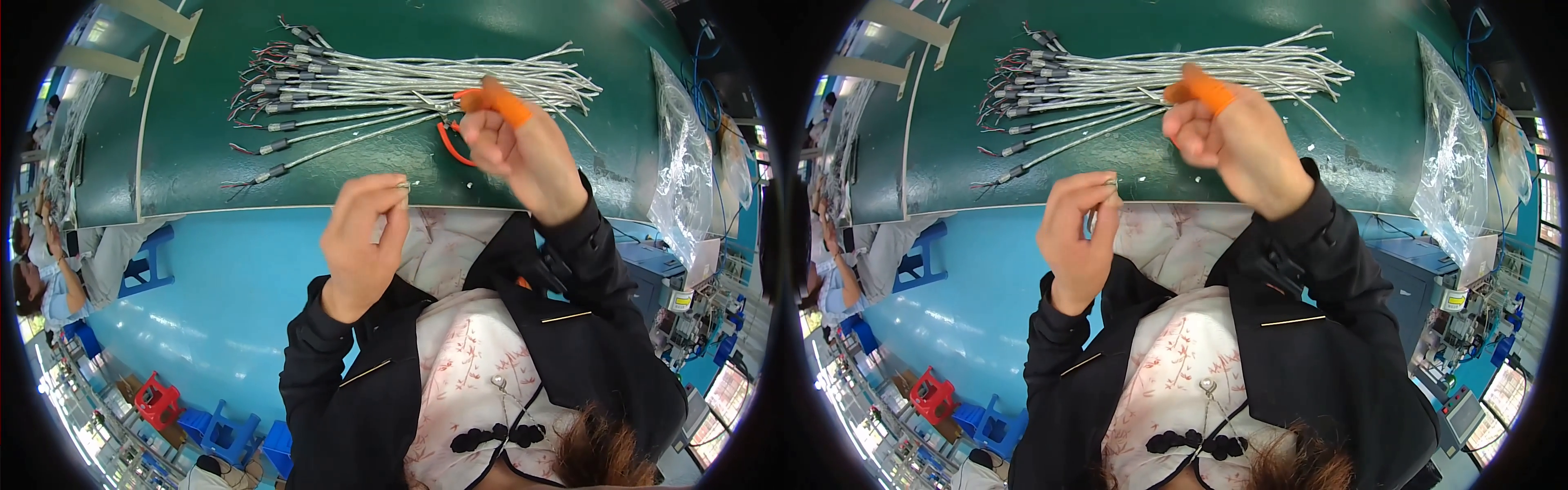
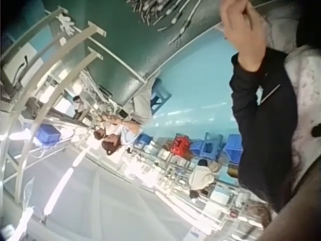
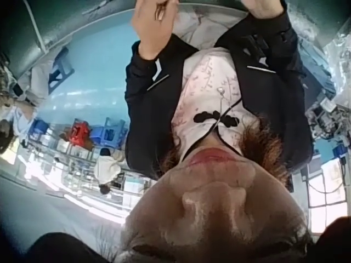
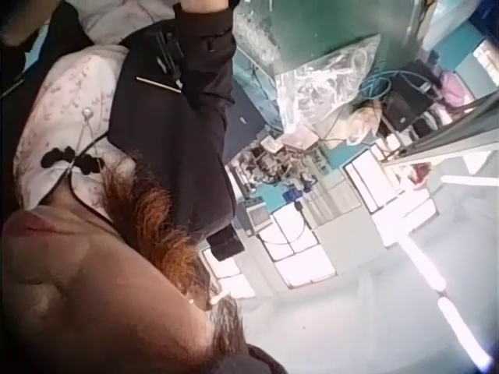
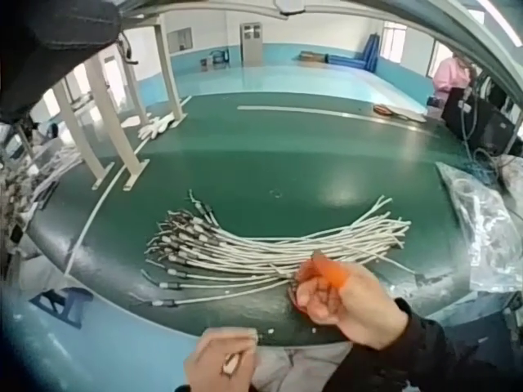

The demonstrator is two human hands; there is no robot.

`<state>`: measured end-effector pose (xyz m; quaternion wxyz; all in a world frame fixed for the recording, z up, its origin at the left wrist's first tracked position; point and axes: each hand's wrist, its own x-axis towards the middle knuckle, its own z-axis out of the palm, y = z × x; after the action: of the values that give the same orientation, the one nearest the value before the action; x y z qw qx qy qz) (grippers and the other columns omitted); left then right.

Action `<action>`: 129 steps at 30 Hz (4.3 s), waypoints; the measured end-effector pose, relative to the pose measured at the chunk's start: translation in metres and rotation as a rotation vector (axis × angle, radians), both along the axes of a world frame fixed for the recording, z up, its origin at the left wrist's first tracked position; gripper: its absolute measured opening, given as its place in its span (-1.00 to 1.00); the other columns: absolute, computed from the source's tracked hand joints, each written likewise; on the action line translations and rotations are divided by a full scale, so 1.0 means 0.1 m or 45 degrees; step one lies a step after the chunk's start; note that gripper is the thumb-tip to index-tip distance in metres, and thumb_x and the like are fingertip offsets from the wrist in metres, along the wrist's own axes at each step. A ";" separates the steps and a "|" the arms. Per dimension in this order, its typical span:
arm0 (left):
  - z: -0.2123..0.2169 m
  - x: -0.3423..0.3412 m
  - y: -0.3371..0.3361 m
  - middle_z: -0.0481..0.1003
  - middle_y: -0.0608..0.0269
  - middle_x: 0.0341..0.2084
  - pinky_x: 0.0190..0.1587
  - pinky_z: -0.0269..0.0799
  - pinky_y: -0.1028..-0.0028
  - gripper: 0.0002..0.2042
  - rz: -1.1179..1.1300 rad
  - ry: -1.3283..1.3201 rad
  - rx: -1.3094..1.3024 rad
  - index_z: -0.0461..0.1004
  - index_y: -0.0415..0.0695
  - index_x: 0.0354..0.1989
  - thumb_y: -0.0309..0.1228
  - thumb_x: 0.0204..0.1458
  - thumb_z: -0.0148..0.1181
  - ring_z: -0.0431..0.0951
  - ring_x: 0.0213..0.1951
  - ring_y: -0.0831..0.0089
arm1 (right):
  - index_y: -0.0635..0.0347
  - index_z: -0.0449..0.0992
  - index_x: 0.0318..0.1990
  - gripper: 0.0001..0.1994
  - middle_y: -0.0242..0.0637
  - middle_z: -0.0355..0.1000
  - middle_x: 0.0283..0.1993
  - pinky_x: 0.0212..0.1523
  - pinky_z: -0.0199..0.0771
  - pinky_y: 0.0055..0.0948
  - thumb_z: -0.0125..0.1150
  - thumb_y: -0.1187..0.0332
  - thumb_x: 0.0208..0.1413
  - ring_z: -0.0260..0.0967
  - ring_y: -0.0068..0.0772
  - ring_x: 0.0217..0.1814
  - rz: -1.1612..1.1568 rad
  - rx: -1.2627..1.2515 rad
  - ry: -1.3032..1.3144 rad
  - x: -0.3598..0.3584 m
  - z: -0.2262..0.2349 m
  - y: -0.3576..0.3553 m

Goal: Preparing and cutting electrical cable bundles at a production workstation.

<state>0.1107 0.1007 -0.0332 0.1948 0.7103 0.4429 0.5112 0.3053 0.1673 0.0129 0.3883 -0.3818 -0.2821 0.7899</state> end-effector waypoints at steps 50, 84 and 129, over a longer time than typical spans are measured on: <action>0.69 0.05 -0.40 0.52 0.22 -0.39 -0.20 0.32 0.48 -0.83 0.181 -0.433 -0.382 0.52 -0.27 -0.32 -0.69 -0.14 0.24 0.43 -0.29 0.41 | 0.40 0.40 -0.26 -0.86 -0.24 0.45 -0.45 -0.54 0.43 -0.63 0.21 0.61 0.02 0.46 -0.56 -0.50 0.007 0.915 -0.352 -0.36 0.14 -0.73; 0.79 -0.37 -0.61 0.52 0.25 -0.38 -0.18 0.34 0.38 -0.85 0.211 0.548 -0.214 0.52 -0.20 -0.45 -0.63 -0.26 0.27 0.43 -0.23 0.28 | 0.37 0.47 -0.28 -0.74 -0.17 0.40 -0.24 -0.50 0.46 -0.53 0.24 0.60 -0.24 0.42 -0.34 -0.42 -0.048 2.122 -1.025 -0.55 -0.21 -0.82; 0.69 -0.64 -0.62 0.48 0.21 -0.43 -0.25 0.33 0.42 -0.94 -0.053 0.121 -0.584 0.48 -0.23 -0.43 -0.61 -0.11 0.15 0.43 -0.33 0.31 | 0.35 0.45 -0.24 -0.90 -0.25 0.47 -0.37 -0.54 0.37 -0.62 0.15 0.55 0.09 0.40 -0.56 -0.51 0.450 0.751 -0.287 -0.61 -0.04 -0.83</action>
<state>0.0467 0.0387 0.0355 0.3405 0.6798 0.5412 0.3592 0.2448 0.0846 0.0092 0.3057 -0.2833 -0.6006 0.6823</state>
